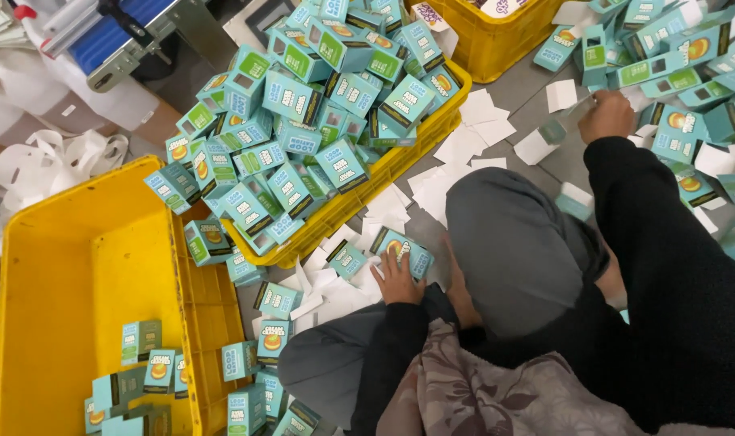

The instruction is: The person sits on the floor and assembles small teal and green cardboard boxes by hand. They pick up flat pieces of cardboard, fold them into box shapes, and place the finished boxes into a yellow crate. The process is repeated continuously throughout the video.

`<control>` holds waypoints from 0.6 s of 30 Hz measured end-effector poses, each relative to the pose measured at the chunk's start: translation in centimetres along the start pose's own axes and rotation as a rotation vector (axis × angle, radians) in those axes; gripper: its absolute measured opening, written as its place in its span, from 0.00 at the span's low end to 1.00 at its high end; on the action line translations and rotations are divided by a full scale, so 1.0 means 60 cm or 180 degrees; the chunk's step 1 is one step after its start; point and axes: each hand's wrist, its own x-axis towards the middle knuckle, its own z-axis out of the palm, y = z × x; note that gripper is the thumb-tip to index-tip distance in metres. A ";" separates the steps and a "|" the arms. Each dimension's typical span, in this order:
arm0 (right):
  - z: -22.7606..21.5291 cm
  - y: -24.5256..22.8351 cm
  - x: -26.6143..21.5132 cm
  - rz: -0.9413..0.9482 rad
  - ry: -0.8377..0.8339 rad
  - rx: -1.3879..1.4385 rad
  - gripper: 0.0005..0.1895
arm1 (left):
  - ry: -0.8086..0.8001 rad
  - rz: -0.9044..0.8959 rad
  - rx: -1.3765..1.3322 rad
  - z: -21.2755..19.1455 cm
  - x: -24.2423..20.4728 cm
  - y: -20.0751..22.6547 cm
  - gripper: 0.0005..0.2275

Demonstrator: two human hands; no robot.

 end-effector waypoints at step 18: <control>-0.109 0.031 0.192 -0.1660 -0.0509 0.2012 0.14 | 0.0647 -0.0309 -0.0362 -0.021 0.031 0.027 0.27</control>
